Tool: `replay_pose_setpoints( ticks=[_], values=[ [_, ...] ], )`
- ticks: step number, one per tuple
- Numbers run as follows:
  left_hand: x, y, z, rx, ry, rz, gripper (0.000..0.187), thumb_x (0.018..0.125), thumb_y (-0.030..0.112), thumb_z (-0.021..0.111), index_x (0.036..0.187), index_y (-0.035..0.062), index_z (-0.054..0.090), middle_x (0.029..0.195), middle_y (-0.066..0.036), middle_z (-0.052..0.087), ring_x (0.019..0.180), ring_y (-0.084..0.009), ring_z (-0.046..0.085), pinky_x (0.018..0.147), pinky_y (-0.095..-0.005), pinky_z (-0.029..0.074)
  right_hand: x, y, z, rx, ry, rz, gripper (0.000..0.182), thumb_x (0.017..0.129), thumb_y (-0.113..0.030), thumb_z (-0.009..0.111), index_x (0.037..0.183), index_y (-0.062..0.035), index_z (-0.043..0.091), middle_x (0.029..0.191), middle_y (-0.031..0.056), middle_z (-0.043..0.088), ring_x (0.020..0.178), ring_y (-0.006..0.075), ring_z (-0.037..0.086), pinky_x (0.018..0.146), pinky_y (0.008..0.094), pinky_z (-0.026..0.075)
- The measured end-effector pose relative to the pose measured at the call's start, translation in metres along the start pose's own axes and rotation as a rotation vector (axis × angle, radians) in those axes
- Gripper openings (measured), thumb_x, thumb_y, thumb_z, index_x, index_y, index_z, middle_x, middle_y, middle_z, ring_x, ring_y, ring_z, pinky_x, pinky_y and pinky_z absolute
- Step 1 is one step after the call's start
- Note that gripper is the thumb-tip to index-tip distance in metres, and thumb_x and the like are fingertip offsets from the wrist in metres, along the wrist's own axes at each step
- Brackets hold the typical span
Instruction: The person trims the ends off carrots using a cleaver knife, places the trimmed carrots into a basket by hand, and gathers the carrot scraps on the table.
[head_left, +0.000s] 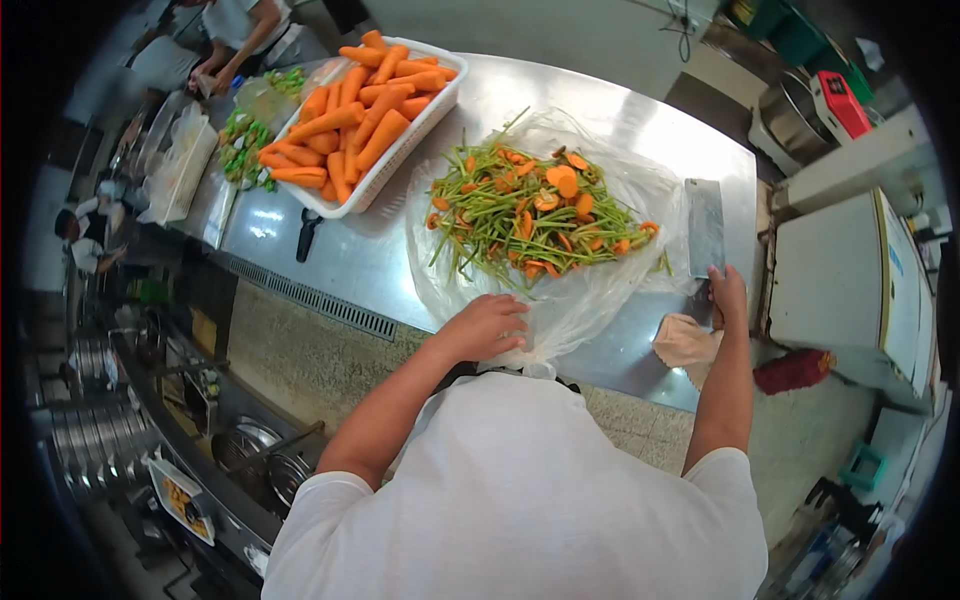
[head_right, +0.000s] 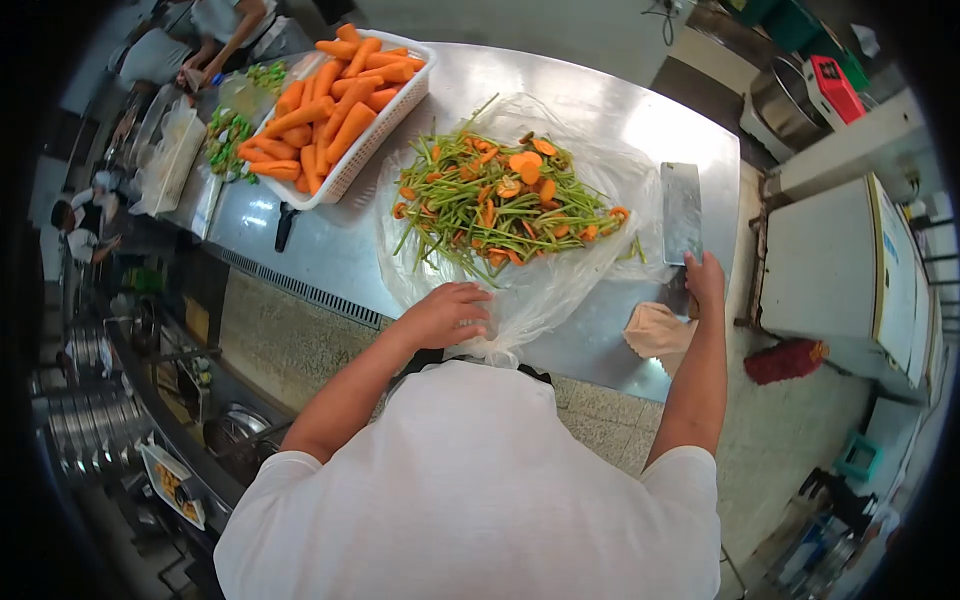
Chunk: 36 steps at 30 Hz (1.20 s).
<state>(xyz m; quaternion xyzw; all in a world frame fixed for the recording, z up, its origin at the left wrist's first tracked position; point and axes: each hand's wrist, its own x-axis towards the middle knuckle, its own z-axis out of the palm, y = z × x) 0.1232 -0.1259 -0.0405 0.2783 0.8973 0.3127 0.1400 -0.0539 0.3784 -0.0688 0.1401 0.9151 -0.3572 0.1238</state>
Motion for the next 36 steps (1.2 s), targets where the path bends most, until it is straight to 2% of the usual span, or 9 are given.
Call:
replay_pose_setpoints(
  ticks=[2, 4, 7, 11, 17, 26, 31, 34, 36],
  values=[
    [-0.005, 0.001, -0.014, 0.002, 0.065, -0.053, 0.029, 0.088, 0.03, 0.073, 0.112, 0.0128, 0.073, 0.138, -0.011, 0.059, 0.136, -0.0347, 0.048, 0.113, -0.0474, 0.038, 0.007, 0.024, 0.009, -0.453, 0.405, -0.266, 0.032, 0.094, -0.026, 0.068, 0.099, 0.0048, 0.061, 0.086, 0.0218, 0.067, 0.082, 0.0382, 0.067, 0.075, 0.0492, 0.053],
    [-0.013, 0.0, -0.021, 0.006, 0.146, -0.14, 0.029, 0.088, 0.029, 0.073, 0.111, 0.0119, 0.073, 0.138, -0.012, 0.059, 0.135, -0.0356, 0.049, 0.112, -0.0472, 0.039, -0.005, 0.016, 0.004, -0.703, 0.31, -0.198, 0.036, 0.09, -0.022, 0.071, 0.11, 0.0062, 0.063, 0.102, 0.0266, 0.066, 0.102, 0.0466, 0.06, 0.091, 0.0529, 0.048],
    [-0.014, -0.003, -0.028, 0.141, 0.384, -0.088, 0.028, 0.087, 0.023, 0.073, 0.112, 0.0092, 0.071, 0.129, -0.014, 0.063, 0.128, -0.0388, 0.053, 0.109, -0.0471, 0.043, -0.012, 0.005, 0.023, -0.478, 0.524, -0.468, 0.038, 0.089, -0.021, 0.072, 0.119, 0.0017, 0.063, 0.113, 0.0238, 0.062, 0.104, 0.0435, 0.06, 0.091, 0.0493, 0.049],
    [-0.024, -0.007, -0.029, 0.119, 0.426, -0.119, 0.027, 0.088, 0.021, 0.073, 0.111, 0.008, 0.071, 0.129, -0.014, 0.062, 0.126, -0.0363, 0.055, 0.106, -0.0454, 0.046, -0.087, -0.093, 0.071, 0.006, 0.101, -0.58, 0.025, 0.089, -0.01, 0.069, 0.113, -0.0015, 0.064, 0.108, 0.0162, 0.063, 0.101, 0.0342, 0.061, 0.088, 0.0415, 0.05],
    [-0.042, -0.023, -0.033, -0.228, 0.58, -0.221, 0.018, 0.09, 0.009, 0.068, 0.106, 0.0027, 0.069, 0.111, -0.014, 0.068, 0.11, -0.0321, 0.064, 0.098, -0.04, 0.05, -0.067, -0.146, 0.098, 0.017, 0.192, -0.908, 0.013, 0.092, -0.009, 0.065, 0.103, -0.0017, 0.066, 0.1, 0.0167, 0.065, 0.101, 0.0337, 0.061, 0.092, 0.0408, 0.049],
    [0.057, -0.077, -0.149, -0.1, 0.646, -0.304, 0.026, 0.089, 0.023, 0.067, 0.106, 0.0046, 0.071, 0.107, -0.018, 0.07, 0.104, -0.0353, 0.066, 0.092, -0.0429, 0.052, 0.074, -0.196, 0.079, -0.37, 0.186, -0.5, 0.043, 0.089, -0.021, 0.07, 0.124, 0.0023, 0.063, 0.118, 0.0286, 0.065, 0.111, 0.0401, 0.063, 0.095, 0.0471, 0.051],
    [0.148, -0.11, -0.177, -0.124, 0.604, -0.387, 0.035, 0.087, 0.03, 0.068, 0.113, 0.0073, 0.071, 0.113, -0.019, 0.07, 0.107, -0.036, 0.066, 0.095, -0.0435, 0.051, 0.165, -0.127, 0.106, -0.45, 0.3, -0.356, 0.07, 0.087, -0.021, 0.069, 0.145, 0.0072, 0.041, 0.087, 0.0255, 0.071, 0.057, 0.0334, 0.069, 0.056, 0.0435, 0.058],
    [0.199, -0.155, -0.173, -0.199, 0.573, -0.491, 0.046, 0.086, 0.035, 0.07, 0.124, 0.0078, 0.068, 0.118, -0.02, 0.069, 0.112, -0.0379, 0.065, 0.099, -0.0434, 0.05, 0.093, -0.194, 0.084, -0.303, 0.122, -0.048, 0.066, 0.086, -0.022, 0.068, 0.143, 0.0025, 0.045, 0.112, 0.031, 0.067, 0.087, 0.0399, 0.072, 0.075, 0.0464, 0.06],
    [0.232, -0.193, -0.157, -0.044, 0.706, -0.435, 0.054, 0.086, 0.037, 0.071, 0.129, 0.0045, 0.064, 0.118, -0.02, 0.07, 0.113, -0.0377, 0.065, 0.099, -0.0439, 0.05, 0.105, -0.184, 0.084, -0.335, 0.145, -0.068, 0.06, 0.087, -0.021, 0.066, 0.139, 0.0032, 0.049, 0.106, 0.0314, 0.068, 0.075, 0.0373, 0.073, 0.063, 0.0444, 0.06]
  ],
)
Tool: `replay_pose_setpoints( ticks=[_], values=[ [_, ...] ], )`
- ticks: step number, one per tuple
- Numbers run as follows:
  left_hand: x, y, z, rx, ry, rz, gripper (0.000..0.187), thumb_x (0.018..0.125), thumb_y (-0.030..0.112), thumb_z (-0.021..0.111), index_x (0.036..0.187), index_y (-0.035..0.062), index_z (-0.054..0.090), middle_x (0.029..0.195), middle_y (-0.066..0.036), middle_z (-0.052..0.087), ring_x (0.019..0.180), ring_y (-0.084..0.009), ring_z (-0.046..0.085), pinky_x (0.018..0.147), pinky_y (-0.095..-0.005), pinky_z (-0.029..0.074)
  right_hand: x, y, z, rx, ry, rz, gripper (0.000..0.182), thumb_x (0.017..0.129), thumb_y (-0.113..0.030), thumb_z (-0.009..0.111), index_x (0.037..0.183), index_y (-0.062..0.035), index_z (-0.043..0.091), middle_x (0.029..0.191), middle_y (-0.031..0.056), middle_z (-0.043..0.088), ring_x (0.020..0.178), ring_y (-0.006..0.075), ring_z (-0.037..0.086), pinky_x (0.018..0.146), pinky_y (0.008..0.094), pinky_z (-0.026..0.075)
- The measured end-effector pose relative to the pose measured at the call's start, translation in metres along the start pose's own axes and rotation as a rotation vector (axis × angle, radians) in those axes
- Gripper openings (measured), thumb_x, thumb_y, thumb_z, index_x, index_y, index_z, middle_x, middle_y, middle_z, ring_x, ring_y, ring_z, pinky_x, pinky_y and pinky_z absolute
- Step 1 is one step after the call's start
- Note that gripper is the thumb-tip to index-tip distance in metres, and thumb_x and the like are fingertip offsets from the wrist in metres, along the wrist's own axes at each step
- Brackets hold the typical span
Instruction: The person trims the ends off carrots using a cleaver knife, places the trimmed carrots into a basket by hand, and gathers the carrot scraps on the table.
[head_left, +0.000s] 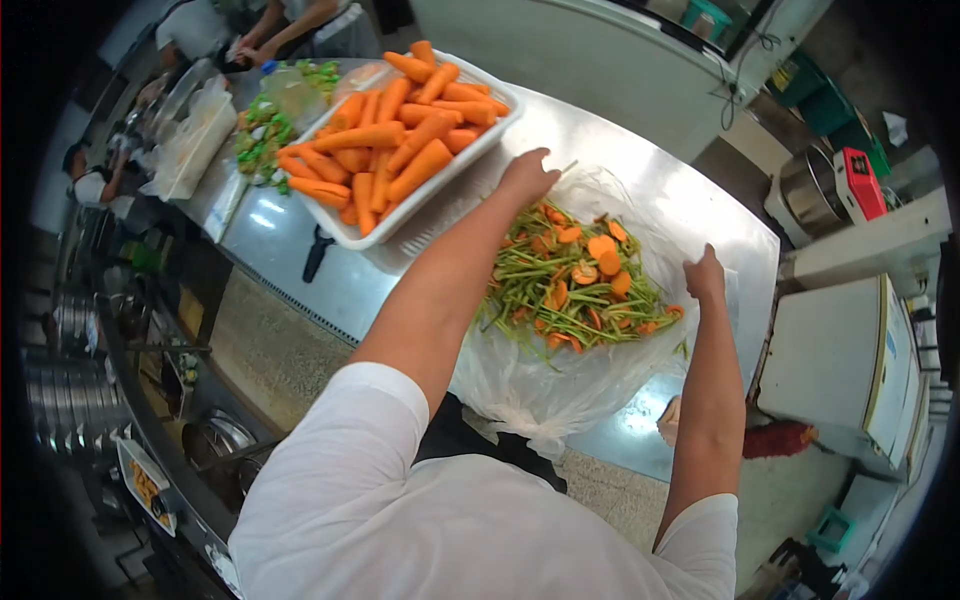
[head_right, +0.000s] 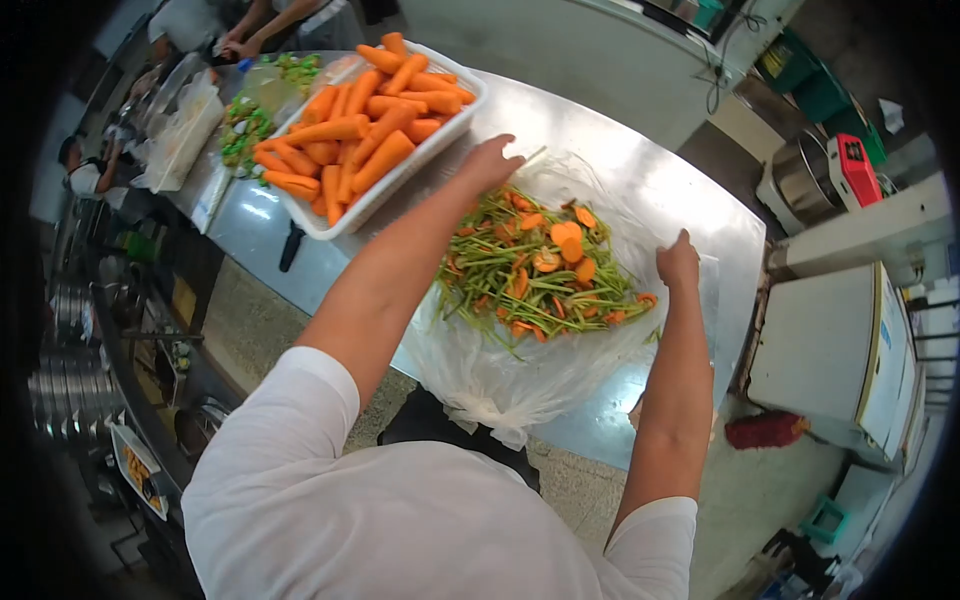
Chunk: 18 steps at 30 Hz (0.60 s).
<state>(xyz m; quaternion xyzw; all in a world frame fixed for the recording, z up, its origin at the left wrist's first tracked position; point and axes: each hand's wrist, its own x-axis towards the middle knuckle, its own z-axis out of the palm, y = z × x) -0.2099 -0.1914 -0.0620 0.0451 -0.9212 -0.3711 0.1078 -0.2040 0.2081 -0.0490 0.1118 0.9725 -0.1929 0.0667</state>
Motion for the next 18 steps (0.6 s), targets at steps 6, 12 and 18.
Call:
replay_pose_setpoints(
  ticks=[6, 12, 18],
  values=[
    [0.023, 0.002, 0.011, 0.241, -0.523, -0.158, 0.048, 0.086, 0.041, 0.072, 0.115, 0.0032, 0.069, 0.108, -0.017, 0.073, 0.1, -0.0332, 0.07, 0.089, -0.0446, 0.054, 0.034, 0.032, 0.024, -0.315, 0.051, -0.351, 0.03, 0.089, -0.024, 0.062, 0.107, -0.0007, 0.07, 0.089, 0.0243, 0.072, 0.081, 0.0406, 0.071, 0.075, 0.0492, 0.057],
    [0.035, 0.048, -0.068, -0.328, -0.161, -0.054, 0.027, 0.095, 0.026, 0.068, 0.102, 0.0001, 0.067, 0.082, 0.0, 0.061, 0.077, -0.0101, 0.053, 0.069, -0.0289, 0.045, -0.007, 0.0, -0.056, 0.06, 0.305, -0.188, 0.027, 0.091, -0.024, 0.06, 0.101, -0.0011, 0.07, 0.106, 0.0239, 0.07, 0.096, 0.0443, 0.067, 0.091, 0.05, 0.054],
    [0.016, 0.035, -0.054, 0.266, 0.043, 0.17, 0.098, 0.08, 0.04, 0.082, 0.155, 0.0017, 0.03, 0.15, -0.03, 0.039, 0.142, -0.042, 0.037, 0.118, -0.0454, 0.034, -0.043, -0.023, -0.036, 0.093, 0.318, -0.275, 0.055, 0.091, -0.016, 0.067, 0.141, -0.0024, 0.05, 0.138, 0.0217, 0.048, 0.118, 0.0411, 0.059, 0.097, 0.0449, 0.052]
  ],
)
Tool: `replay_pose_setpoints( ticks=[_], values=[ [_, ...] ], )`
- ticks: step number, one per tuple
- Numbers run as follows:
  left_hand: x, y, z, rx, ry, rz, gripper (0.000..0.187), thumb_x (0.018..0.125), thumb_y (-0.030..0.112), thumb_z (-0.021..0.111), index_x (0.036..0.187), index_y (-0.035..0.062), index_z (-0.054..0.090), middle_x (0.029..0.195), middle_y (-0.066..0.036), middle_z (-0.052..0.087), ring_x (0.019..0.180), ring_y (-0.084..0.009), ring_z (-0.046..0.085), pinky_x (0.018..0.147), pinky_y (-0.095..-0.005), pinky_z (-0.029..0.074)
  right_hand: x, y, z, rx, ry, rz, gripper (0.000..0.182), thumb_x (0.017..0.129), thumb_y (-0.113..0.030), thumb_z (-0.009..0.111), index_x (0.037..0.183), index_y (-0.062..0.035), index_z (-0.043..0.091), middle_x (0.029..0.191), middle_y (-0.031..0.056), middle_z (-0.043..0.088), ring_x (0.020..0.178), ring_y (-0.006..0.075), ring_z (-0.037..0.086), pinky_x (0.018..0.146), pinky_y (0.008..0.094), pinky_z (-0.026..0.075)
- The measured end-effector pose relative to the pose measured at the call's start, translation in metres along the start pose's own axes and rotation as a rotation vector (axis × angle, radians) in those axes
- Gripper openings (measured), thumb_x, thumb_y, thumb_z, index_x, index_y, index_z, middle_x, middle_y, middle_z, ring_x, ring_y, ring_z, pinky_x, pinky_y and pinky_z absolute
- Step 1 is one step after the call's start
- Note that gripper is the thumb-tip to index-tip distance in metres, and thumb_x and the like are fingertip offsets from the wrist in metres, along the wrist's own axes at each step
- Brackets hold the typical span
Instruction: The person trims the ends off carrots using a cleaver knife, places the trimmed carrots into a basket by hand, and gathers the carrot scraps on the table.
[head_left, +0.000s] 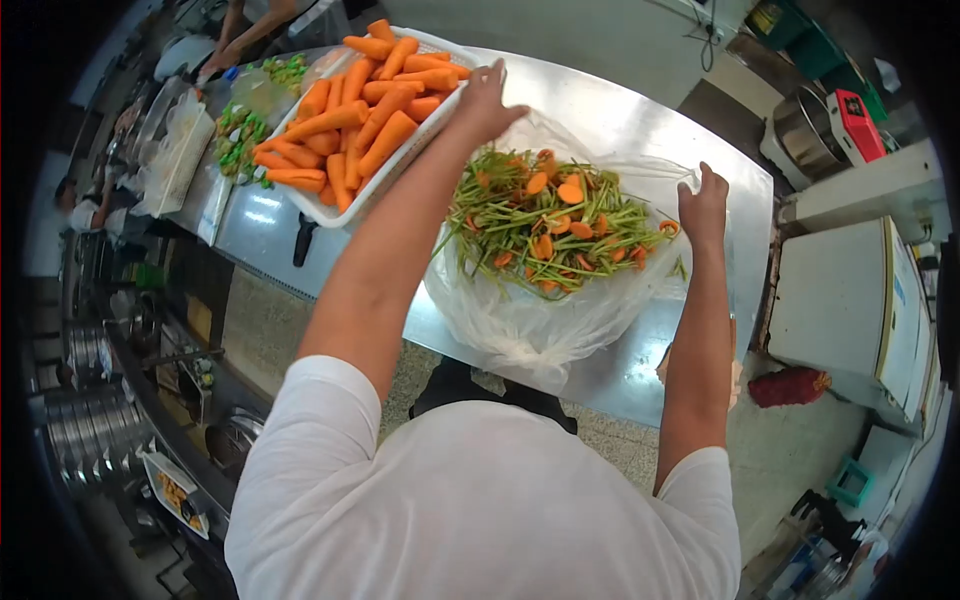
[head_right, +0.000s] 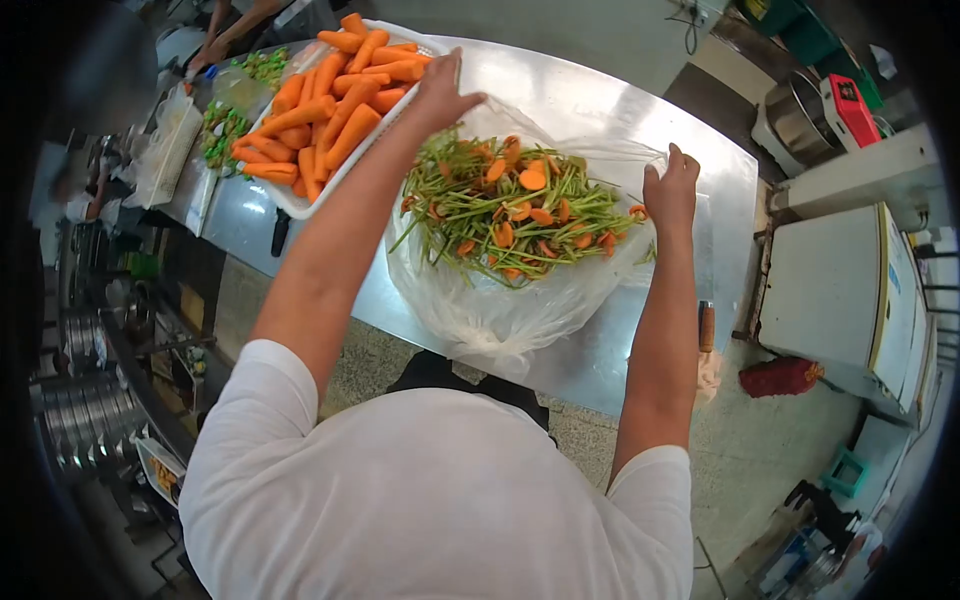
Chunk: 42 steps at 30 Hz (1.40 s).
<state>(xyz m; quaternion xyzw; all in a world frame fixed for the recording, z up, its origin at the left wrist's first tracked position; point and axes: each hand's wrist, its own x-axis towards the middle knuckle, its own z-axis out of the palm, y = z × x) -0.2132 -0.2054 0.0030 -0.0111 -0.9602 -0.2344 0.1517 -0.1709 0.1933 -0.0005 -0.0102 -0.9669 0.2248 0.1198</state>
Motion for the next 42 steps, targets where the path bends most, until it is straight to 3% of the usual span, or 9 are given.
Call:
replay_pose_setpoints(
  ticks=[5, 7, 12, 19, 24, 27, 32, 36, 42],
  values=[
    [-0.149, 0.038, -0.008, -0.104, 0.003, 0.146, 0.068, 0.084, 0.029, 0.077, 0.145, 0.0127, 0.051, 0.153, -0.023, 0.039, 0.145, -0.0415, 0.033, 0.12, -0.0499, 0.029, -0.119, -0.022, -0.017, 0.285, -0.046, -0.364, 0.03, 0.09, -0.008, 0.066, 0.119, -0.0008, 0.064, 0.109, 0.0165, 0.064, 0.09, 0.0333, 0.06, 0.082, 0.0426, 0.05],
    [-0.215, 0.039, -0.033, -0.133, -0.017, 0.312, 0.045, 0.084, 0.022, 0.076, 0.125, 0.0051, 0.066, 0.141, -0.019, 0.053, 0.139, -0.0387, 0.043, 0.116, -0.0442, 0.038, -0.175, -0.014, -0.005, 0.261, -0.139, -0.485, 0.032, 0.087, -0.008, 0.069, 0.118, -0.0022, 0.064, 0.114, 0.0215, 0.062, 0.108, 0.0411, 0.059, 0.097, 0.0471, 0.047],
    [-0.327, -0.035, -0.075, -0.37, 0.117, -0.252, 0.012, 0.083, 0.012, 0.071, 0.093, 0.0062, 0.073, 0.102, -0.012, 0.071, 0.103, -0.0328, 0.064, 0.095, -0.0413, 0.05, -0.253, -0.046, -0.029, 0.151, -0.688, -0.42, 0.024, 0.084, -0.006, 0.07, 0.106, -0.0008, 0.065, 0.111, 0.0197, 0.064, 0.109, 0.0411, 0.06, 0.096, 0.0436, 0.048],
    [-0.322, -0.191, -0.164, -0.046, 0.288, -0.473, 0.021, 0.085, 0.018, 0.072, 0.1, 0.0034, 0.071, 0.1, -0.016, 0.07, 0.098, -0.0355, 0.065, 0.089, -0.044, 0.051, -0.24, -0.092, -0.052, 0.249, -0.254, -0.44, 0.015, 0.088, -0.003, 0.066, 0.102, 0.0006, 0.064, 0.105, 0.0176, 0.066, 0.101, 0.0387, 0.062, 0.089, 0.0452, 0.049],
    [-0.309, -0.26, -0.154, 0.286, 0.246, -0.475, 0.05, 0.084, 0.025, 0.075, 0.128, 0.0074, 0.062, 0.114, -0.019, 0.067, 0.099, -0.0389, 0.065, 0.093, -0.0442, 0.052, -0.256, -0.137, -0.051, 0.331, -0.337, -0.328, 0.012, 0.09, -0.005, 0.065, 0.101, 0.0002, 0.065, 0.104, 0.0176, 0.066, 0.098, 0.0381, 0.063, 0.088, 0.0427, 0.05],
    [-0.295, -0.277, -0.161, 0.296, -0.054, -0.531, 0.064, 0.082, 0.026, 0.076, 0.139, 0.0097, 0.054, 0.122, -0.02, 0.064, 0.103, -0.04, 0.065, 0.093, -0.0448, 0.053, -0.275, -0.16, -0.043, 0.302, -0.405, -0.325, 0.011, 0.09, -0.005, 0.065, 0.1, -0.0003, 0.066, 0.104, 0.0174, 0.067, 0.097, 0.0374, 0.064, 0.087, 0.0414, 0.051],
    [-0.293, -0.259, -0.179, -0.047, -0.181, -0.653, 0.055, 0.084, 0.021, 0.064, 0.137, 0.0086, 0.056, 0.099, -0.017, 0.07, 0.084, -0.0352, 0.07, 0.079, -0.0441, 0.057, -0.3, -0.169, -0.039, 0.359, -0.378, -0.239, 0.011, 0.089, -0.005, 0.067, 0.099, 0.0002, 0.067, 0.097, 0.0162, 0.068, 0.091, 0.0358, 0.066, 0.083, 0.0394, 0.052],
    [-0.313, -0.167, -0.172, -1.246, -0.069, -0.874, 0.027, 0.092, 0.003, 0.05, 0.116, 0.0034, 0.06, 0.09, -0.009, 0.069, 0.065, -0.0138, 0.062, 0.058, -0.0274, 0.055, -0.3, -0.176, -0.024, 0.452, -0.353, -0.234, 0.011, 0.089, -0.004, 0.067, 0.099, 0.0008, 0.068, 0.095, 0.0158, 0.069, 0.089, 0.0343, 0.067, 0.08, 0.0381, 0.053],
    [-0.305, -0.016, -0.12, -1.421, -0.153, -0.653, 0.05, 0.092, 0.003, 0.056, 0.142, 0.005, 0.05, 0.127, -0.011, 0.059, 0.1, -0.0175, 0.064, 0.081, -0.029, 0.056, -0.277, -0.237, -0.012, 0.641, -0.397, -0.378, 0.017, 0.092, -0.005, 0.066, 0.108, 0.0004, 0.067, 0.095, 0.0148, 0.069, 0.089, 0.0288, 0.068, 0.081, 0.0356, 0.053]
  ],
)
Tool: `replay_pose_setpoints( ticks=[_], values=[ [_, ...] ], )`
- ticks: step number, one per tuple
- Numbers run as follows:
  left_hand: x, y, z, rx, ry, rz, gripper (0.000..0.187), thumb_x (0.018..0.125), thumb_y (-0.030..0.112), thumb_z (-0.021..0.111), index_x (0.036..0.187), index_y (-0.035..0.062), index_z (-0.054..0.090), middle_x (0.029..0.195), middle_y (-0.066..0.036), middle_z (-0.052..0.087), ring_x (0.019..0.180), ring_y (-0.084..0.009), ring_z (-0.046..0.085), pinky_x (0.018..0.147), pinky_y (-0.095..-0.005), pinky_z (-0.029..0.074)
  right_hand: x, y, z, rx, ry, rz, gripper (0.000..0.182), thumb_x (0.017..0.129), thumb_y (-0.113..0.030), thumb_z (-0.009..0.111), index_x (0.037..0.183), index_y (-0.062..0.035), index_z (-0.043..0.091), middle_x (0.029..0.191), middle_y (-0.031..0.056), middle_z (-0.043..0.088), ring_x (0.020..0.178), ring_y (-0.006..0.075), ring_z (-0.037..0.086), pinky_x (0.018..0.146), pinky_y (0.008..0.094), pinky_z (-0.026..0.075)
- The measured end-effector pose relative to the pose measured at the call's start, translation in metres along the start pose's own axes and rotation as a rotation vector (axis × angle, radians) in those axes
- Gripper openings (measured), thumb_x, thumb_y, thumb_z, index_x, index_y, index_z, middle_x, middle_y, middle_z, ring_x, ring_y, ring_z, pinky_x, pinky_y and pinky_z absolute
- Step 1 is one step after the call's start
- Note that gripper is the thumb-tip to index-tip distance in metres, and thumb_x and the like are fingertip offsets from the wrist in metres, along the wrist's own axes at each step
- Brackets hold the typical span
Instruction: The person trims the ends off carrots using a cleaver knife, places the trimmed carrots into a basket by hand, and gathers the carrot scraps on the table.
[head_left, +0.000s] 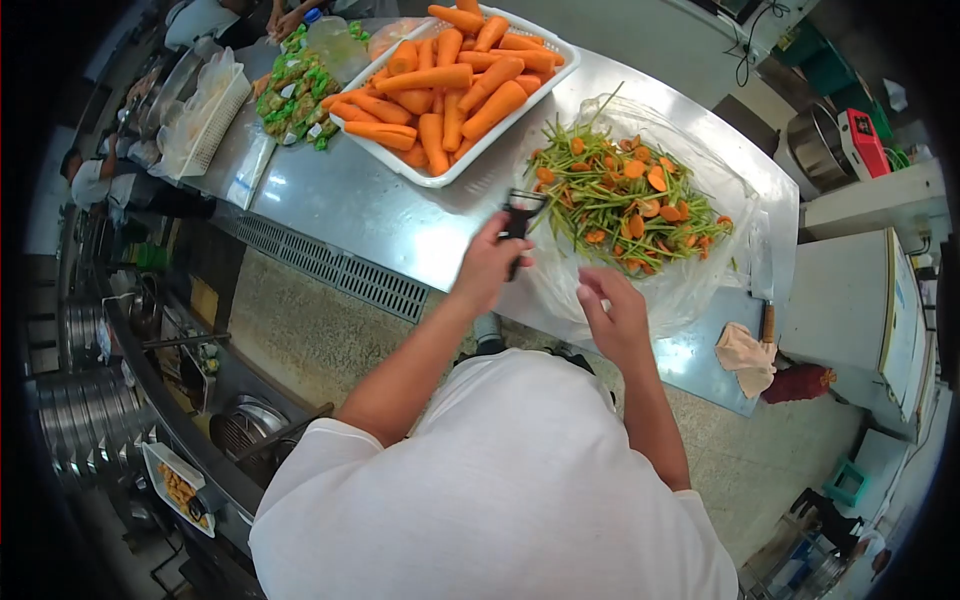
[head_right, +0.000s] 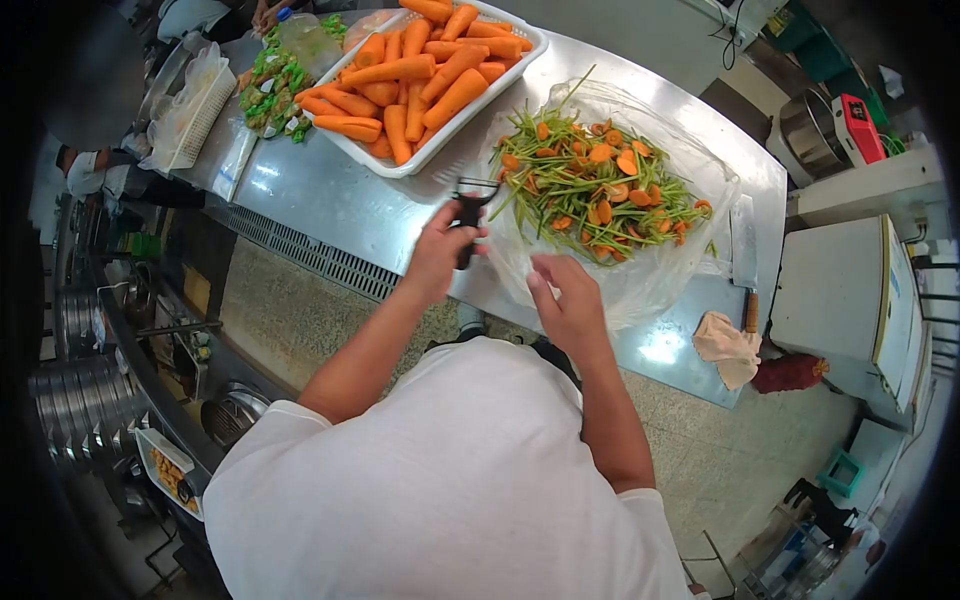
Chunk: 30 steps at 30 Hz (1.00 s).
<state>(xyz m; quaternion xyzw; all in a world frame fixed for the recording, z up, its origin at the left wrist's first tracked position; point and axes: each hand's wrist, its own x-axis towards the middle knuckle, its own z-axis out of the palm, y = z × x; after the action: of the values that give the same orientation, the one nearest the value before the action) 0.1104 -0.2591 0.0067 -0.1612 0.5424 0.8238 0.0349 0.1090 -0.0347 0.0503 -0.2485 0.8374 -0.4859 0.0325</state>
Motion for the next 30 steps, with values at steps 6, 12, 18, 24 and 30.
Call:
replay_pose_setpoints(
  ticks=[6, 12, 18, 24, 30],
  values=[
    [-0.004, -0.015, 0.077, 0.419, -0.318, 0.25, 0.043, 0.094, 0.014, 0.065, 0.134, 0.001, 0.059, 0.13, -0.013, 0.061, 0.122, -0.022, 0.058, 0.106, -0.0354, 0.045, 0.006, 0.077, 0.006, 1.07, 0.197, 0.461, 0.026, 0.1, -0.016, 0.059, 0.121, 0.0001, 0.06, 0.105, 0.0056, 0.066, 0.087, 0.0148, 0.064, 0.079, 0.0295, 0.053],
    [0.081, 0.06, -0.02, 1.516, 0.302, 0.932, 0.036, 0.086, 0.027, 0.075, 0.111, 0.0019, 0.068, 0.112, -0.019, 0.066, 0.106, -0.0387, 0.062, 0.092, -0.0478, 0.051, -0.018, 0.112, -0.044, 0.842, 0.182, 0.67, 0.018, 0.1, -0.02, 0.061, 0.108, -0.004, 0.06, 0.095, 0.003, 0.063, 0.074, 0.0109, 0.059, 0.068, 0.0273, 0.051],
    [0.082, 0.027, -0.088, 1.717, 0.464, 0.688, 0.05, 0.086, 0.044, 0.074, 0.106, -0.001, 0.064, 0.103, -0.02, 0.063, 0.099, -0.0394, 0.06, 0.088, -0.049, 0.048, -0.05, 0.132, -0.07, 0.312, 0.04, 0.582, 0.022, 0.092, -0.018, 0.072, 0.097, -0.0058, 0.055, 0.074, 0.0006, 0.058, 0.054, 0.0087, 0.052, 0.047, 0.0255, 0.042],
    [0.059, 0.034, -0.047, 1.607, 0.43, 0.476, 0.048, 0.088, 0.045, 0.068, 0.1, -0.0013, 0.066, 0.104, -0.021, 0.063, 0.102, -0.0392, 0.06, 0.09, -0.0492, 0.047, -0.027, 0.127, -0.069, -0.231, -0.115, 0.195, 0.027, 0.085, -0.014, 0.075, 0.096, 0.0024, 0.056, 0.08, 0.0136, 0.065, 0.068, 0.0244, 0.061, 0.066, 0.0372, 0.05],
    [-0.007, 0.0, -0.018, 1.312, 0.419, 0.656, 0.045, 0.091, 0.026, 0.069, 0.129, 0.0021, 0.061, 0.134, -0.02, 0.055, 0.123, -0.0364, 0.055, 0.108, -0.0443, 0.043, 0.007, 0.128, -0.052, -0.15, -0.112, 0.103, 0.03, 0.083, -0.015, 0.075, 0.097, 0.0044, 0.057, 0.092, 0.0238, 0.063, 0.086, 0.0436, 0.061, 0.078, 0.0467, 0.048]
  ],
)
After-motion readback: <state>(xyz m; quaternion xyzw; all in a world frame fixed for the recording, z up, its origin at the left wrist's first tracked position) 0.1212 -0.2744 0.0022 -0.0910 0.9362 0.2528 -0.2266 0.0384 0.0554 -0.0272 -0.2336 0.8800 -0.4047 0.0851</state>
